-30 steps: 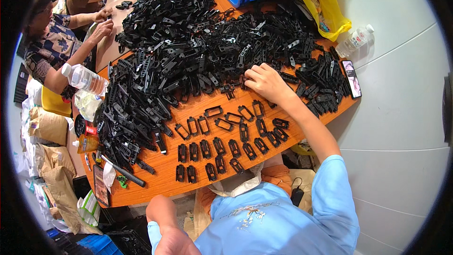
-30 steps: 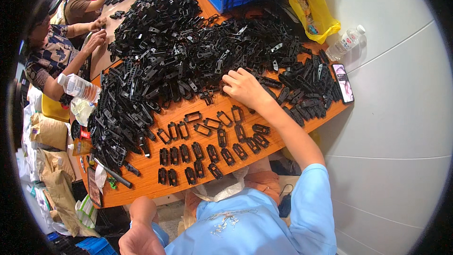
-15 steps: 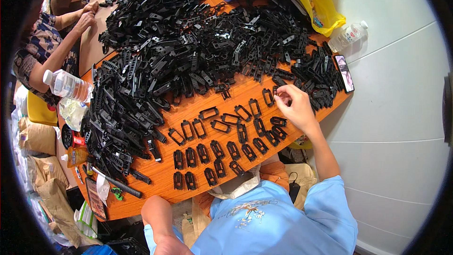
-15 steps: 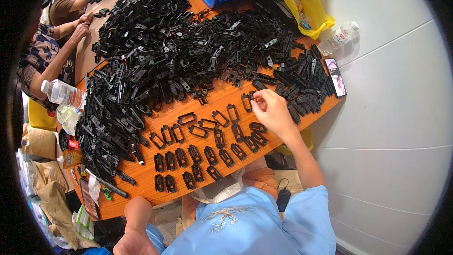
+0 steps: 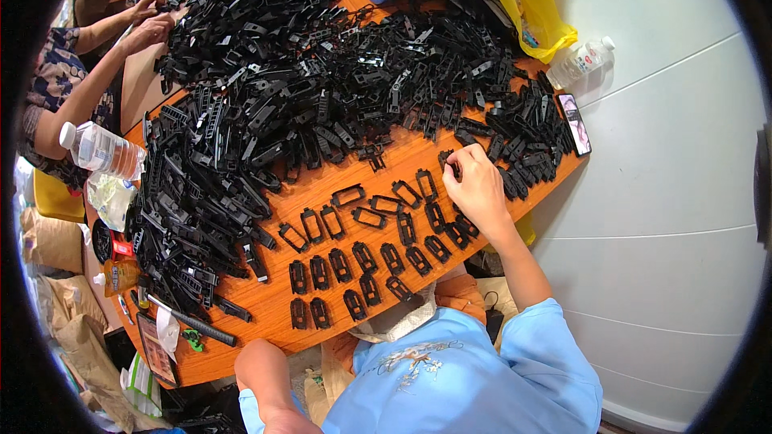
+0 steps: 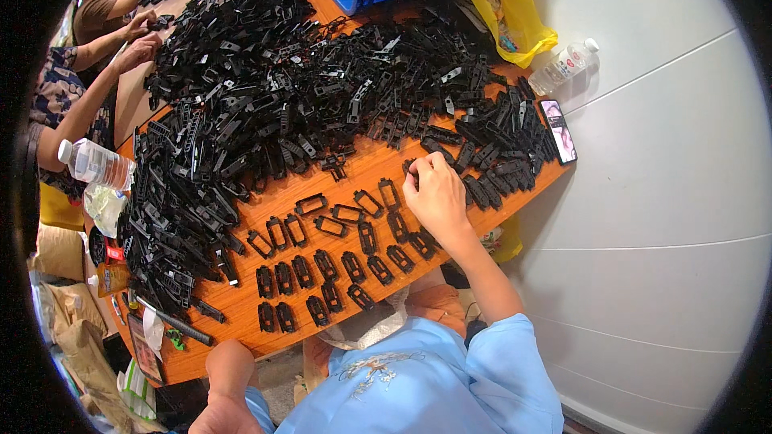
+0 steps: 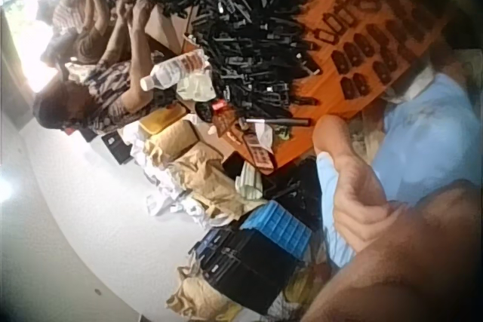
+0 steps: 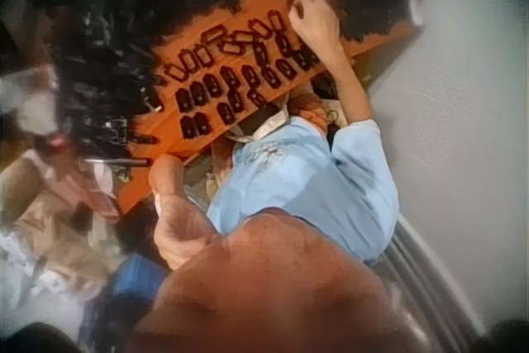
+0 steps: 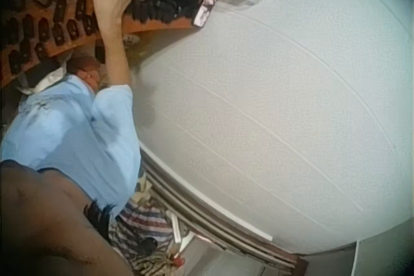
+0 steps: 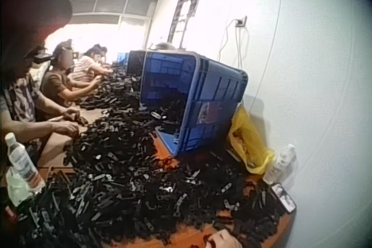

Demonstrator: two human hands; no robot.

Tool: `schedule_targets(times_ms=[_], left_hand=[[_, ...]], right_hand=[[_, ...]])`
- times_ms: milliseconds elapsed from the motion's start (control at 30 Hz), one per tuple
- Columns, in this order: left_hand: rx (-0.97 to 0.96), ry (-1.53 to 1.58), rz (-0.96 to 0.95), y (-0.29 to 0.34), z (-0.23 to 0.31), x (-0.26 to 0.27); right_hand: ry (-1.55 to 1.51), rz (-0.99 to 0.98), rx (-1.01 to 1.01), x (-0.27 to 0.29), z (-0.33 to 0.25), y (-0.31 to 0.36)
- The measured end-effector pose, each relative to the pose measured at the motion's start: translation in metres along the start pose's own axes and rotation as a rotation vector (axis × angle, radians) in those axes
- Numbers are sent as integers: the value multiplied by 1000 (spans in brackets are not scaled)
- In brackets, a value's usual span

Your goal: The person sets down a phone, arranges plastic components on the table by hand, and assembles plastic pieces together.

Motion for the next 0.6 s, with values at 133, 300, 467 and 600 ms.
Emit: schedule_targets(times_ms=[133,300,467,600], left_hand=[[-15,-15,-7,-4,1,1],[-2,-3,-7,0,0,2],[-10,3,-3,-1,0,2],[5,9,-2,-4,3,1]], right_hand=[[9,-14,5,-2,-5,-1],[26,9,47,-2,1,0],[3,-3,53,-1,4,1],[-45,-16,73,0,4,1]])
Point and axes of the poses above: each hand's wrist, its own y-axis away from the middle knuckle, its own x-axis out of the back of the hand, z = x × y, the point moved 3 cm from there along -y, towards the middle knuckle, and after that the axes turned 15 degrees about z, right-handed, at the moved point
